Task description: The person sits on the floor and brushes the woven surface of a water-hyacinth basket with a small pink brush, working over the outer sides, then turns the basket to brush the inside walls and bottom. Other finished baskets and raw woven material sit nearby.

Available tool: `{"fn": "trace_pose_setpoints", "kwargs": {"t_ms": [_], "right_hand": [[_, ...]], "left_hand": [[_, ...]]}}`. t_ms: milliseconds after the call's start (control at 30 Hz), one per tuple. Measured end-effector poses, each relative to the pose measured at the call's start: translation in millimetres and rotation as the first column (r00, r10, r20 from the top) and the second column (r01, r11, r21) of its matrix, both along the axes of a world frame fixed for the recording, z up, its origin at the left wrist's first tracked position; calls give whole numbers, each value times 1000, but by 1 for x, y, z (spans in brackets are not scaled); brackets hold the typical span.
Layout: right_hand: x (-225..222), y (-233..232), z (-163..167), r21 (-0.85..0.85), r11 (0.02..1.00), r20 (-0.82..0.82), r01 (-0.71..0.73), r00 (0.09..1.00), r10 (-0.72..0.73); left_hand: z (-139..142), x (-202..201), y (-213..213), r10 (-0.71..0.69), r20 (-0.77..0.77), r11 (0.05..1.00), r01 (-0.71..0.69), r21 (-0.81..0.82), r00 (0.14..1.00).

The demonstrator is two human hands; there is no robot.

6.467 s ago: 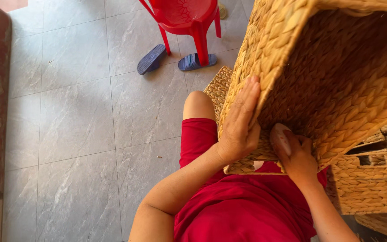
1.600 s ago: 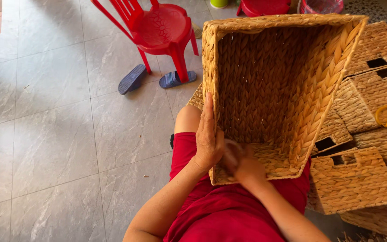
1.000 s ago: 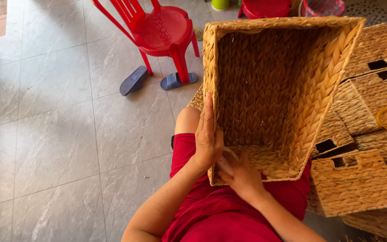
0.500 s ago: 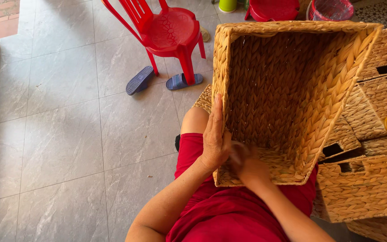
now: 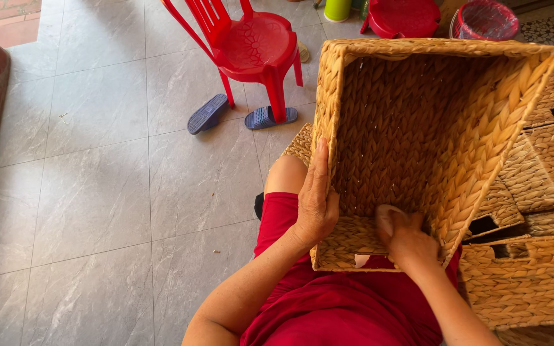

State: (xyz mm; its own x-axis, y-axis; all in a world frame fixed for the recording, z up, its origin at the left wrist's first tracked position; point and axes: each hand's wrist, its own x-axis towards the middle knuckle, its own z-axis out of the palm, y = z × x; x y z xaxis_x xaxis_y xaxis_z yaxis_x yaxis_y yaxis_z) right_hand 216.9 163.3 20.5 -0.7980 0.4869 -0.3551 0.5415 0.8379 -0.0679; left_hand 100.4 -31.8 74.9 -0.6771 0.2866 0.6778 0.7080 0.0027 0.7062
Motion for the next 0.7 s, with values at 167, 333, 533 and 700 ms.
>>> {"fn": "trace_pose_setpoints", "kwargs": {"t_ms": [167, 333, 533, 700], "right_hand": [[-24, -73, -17, -205, 969, -148, -136, 983, 106], [-35, -78, -17, -199, 967, -67, -159, 987, 149], [8, 13, 18, -7, 1000, 10, -20, 1000, 20], [-5, -12, 4, -86, 996, -13, -20, 1000, 19]], "left_hand": [[-1, -3, 0, 4, 17, 1000, -4, 8, 1000], [1, -4, -3, 21, 13, 1000, -21, -10, 1000], [4, 0, -1, 16, -4, 1000, -16, -4, 1000], [2, 0, 2, 3, -27, 1000, -2, 21, 1000]]}}
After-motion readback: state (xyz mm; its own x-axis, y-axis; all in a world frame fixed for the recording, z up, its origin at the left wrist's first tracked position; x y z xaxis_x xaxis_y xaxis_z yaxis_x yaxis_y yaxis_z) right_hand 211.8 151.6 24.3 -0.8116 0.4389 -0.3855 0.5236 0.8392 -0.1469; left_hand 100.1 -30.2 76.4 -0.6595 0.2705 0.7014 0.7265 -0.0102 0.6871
